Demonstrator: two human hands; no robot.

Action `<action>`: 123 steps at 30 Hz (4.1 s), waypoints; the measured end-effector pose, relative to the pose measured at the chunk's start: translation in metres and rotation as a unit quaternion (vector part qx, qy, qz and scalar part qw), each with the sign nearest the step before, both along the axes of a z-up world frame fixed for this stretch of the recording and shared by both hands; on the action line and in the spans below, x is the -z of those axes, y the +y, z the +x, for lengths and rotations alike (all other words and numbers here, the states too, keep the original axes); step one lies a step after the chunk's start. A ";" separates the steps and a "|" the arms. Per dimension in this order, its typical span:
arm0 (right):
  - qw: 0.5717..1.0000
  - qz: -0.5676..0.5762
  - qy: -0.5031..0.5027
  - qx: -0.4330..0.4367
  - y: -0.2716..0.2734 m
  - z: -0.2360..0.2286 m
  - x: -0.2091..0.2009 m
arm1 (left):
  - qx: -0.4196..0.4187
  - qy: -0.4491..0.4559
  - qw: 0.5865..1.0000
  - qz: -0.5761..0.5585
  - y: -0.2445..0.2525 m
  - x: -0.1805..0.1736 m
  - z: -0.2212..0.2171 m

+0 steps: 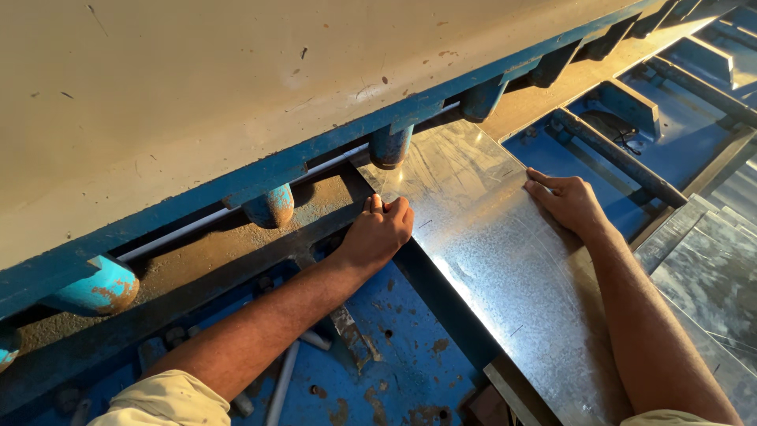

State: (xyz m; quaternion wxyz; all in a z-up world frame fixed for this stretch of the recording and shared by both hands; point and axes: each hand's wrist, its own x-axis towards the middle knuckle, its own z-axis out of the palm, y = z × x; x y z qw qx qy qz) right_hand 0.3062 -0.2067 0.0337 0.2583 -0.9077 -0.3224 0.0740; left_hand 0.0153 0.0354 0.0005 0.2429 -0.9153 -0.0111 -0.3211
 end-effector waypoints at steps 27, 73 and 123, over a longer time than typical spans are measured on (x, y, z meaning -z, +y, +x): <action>1.000 -0.018 -0.012 0.016 -0.003 0.007 0.010 | -0.013 -0.058 0.998 0.028 -0.004 0.012 0.003; 0.995 -0.102 -0.010 -0.005 -0.117 0.014 0.009 | 0.277 -0.003 0.959 0.068 -0.027 -0.012 -0.017; 0.998 -0.029 0.007 0.063 -0.011 0.019 0.015 | -0.013 -0.088 0.996 0.002 0.002 0.003 0.006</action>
